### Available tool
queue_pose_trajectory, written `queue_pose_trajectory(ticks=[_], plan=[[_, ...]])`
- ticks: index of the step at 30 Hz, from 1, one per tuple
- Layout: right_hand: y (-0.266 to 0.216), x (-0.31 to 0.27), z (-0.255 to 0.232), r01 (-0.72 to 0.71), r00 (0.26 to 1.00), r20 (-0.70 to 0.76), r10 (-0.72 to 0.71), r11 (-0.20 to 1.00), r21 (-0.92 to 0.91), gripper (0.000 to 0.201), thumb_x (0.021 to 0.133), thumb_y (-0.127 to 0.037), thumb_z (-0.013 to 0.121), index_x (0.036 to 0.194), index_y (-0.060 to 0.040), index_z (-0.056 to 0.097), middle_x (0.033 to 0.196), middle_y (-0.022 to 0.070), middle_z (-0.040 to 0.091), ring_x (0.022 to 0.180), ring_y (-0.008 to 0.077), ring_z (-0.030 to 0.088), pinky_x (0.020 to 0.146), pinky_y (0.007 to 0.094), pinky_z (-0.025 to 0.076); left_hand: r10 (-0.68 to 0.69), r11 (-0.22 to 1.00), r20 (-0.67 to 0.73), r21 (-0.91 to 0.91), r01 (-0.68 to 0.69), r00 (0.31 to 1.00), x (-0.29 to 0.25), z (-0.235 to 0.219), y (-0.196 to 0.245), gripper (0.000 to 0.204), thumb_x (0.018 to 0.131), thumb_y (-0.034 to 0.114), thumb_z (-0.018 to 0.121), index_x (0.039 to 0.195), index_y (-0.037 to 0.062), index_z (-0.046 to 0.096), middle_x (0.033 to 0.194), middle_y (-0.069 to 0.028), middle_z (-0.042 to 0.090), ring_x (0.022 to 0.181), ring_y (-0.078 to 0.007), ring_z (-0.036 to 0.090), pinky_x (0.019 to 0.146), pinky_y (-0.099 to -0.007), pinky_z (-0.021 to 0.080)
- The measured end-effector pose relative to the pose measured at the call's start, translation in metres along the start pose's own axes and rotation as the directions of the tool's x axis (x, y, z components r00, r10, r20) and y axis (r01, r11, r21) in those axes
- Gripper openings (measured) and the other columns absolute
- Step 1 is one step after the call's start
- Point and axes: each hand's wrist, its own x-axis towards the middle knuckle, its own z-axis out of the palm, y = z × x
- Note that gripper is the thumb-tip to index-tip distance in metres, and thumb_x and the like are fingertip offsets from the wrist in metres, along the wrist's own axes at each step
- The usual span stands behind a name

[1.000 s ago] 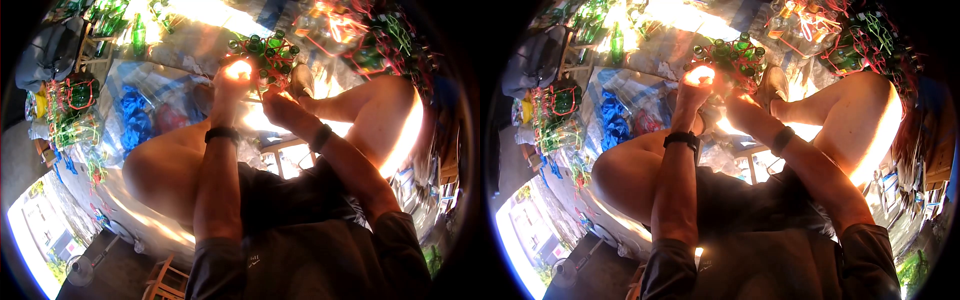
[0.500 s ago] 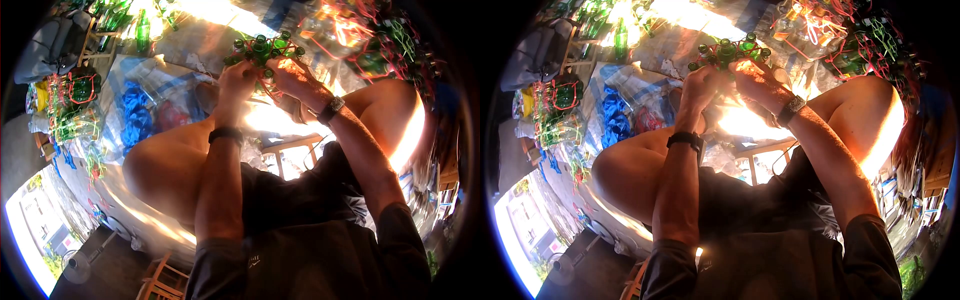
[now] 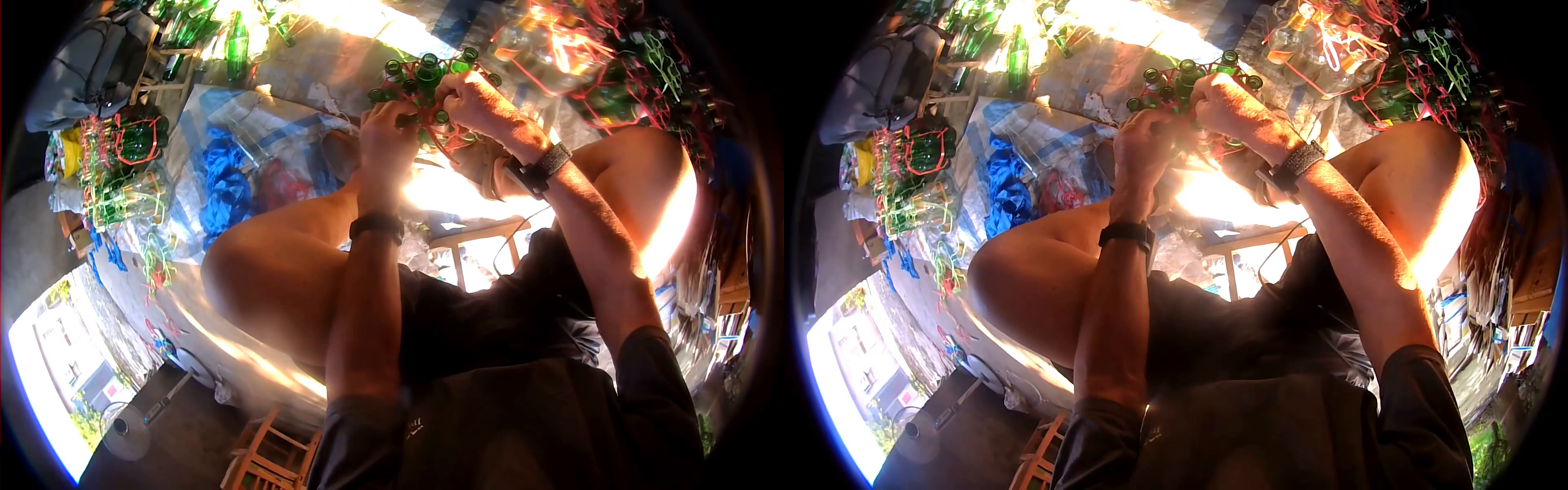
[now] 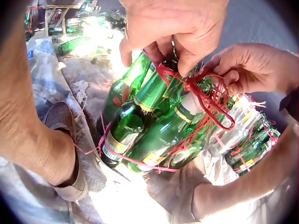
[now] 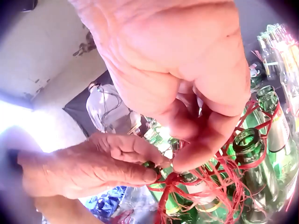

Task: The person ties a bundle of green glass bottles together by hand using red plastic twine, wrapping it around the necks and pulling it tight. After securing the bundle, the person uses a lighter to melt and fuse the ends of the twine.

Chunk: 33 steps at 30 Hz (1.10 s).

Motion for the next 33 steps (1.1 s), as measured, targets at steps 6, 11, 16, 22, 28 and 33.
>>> queue_pose_trajectory(ticks=[6,11,16,22,28,33], plan=[[-0.029,-0.009,-0.008,-0.2,0.979,0.102,0.176,0.921,0.334,0.02,0.086,-0.006,0.054,0.091,0.0082,0.067,0.072,0.0065,0.064,0.058,0.0131,0.065,0.057,0.0268,0.058,-0.09,0.996,0.056,0.01,0.089,0.994,-0.003,-0.003,0.005,0.017,0.08,0.007,0.066,0.095,0.0102,0.073,0.099,-0.0117,0.071,0.099,-0.0352,0.062,0.089,-0.0426,0.051],[-0.021,-0.009,-0.019,-0.202,0.975,0.178,0.13,0.848,0.49,0.019,0.087,-0.007,0.055,0.091,0.0081,0.066,0.073,0.0058,0.063,0.06,0.012,0.063,0.058,0.0265,0.059,-0.098,0.994,0.078,0.052,0.094,0.992,-0.004,-0.004,0.005,0.016,0.082,0.012,0.066,0.096,0.0113,0.073,0.102,-0.0093,0.071,0.103,-0.0337,0.062,0.09,-0.0429,0.051],[-0.01,-0.007,-0.025,-0.227,0.966,0.234,0.105,0.778,0.586,0.019,0.088,-0.009,0.057,0.091,0.008,0.066,0.075,0.0051,0.061,0.062,0.0108,0.062,0.059,0.0262,0.059,-0.006,0.993,0.153,0.115,-0.011,0.988,-0.004,-0.005,0.006,0.014,0.082,0.019,0.068,0.094,0.0168,0.075,0.107,-0.0073,0.07,0.105,-0.0339,0.06,0.089,-0.0428,0.051],[-0.004,-0.011,-0.023,-0.28,0.956,0.258,0.139,0.698,0.659,0.022,0.09,-0.013,0.06,0.095,0.0073,0.064,0.077,0.0027,0.057,0.066,0.0086,0.057,0.063,0.0256,0.059,-0.015,0.989,0.122,0.145,-0.002,0.992,-0.005,-0.005,0.015,0.009,0.082,0.026,0.074,0.088,0.0191,0.076,0.102,-0.0056,0.071,0.099,-0.0335,0.06,0.085,-0.0427,0.051],[-0.004,-0.018,-0.025,-0.267,0.963,0.201,0.178,0.719,0.642,0.021,0.09,-0.015,0.061,0.101,0.0038,0.062,0.08,0.0005,0.055,0.068,0.007,0.054,0.064,0.0277,0.059,-0.004,0.984,0.1,0.177,-0.014,0.995,-0.005,-0.001,0.01,0.01,0.082,0.029,0.075,0.084,0.0197,0.076,0.098,-0.0051,0.071,0.098,-0.0324,0.061,0.084,-0.0423,0.051],[-0.002,-0.02,-0.029,-0.304,0.952,0.195,0.235,0.653,0.693,0.018,0.09,-0.012,0.059,0.101,0.0024,0.062,0.078,-0.0005,0.054,0.067,0.0065,0.053,0.066,0.0301,0.059,0.067,0.975,0.075,0.207,-0.081,0.995,-0.005,0.006,0.001,0.008,0.081,0.028,0.074,0.083,0.0206,0.075,0.097,-0.0038,0.071,0.095,-0.0317,0.062,0.082,-0.0422,0.052]])
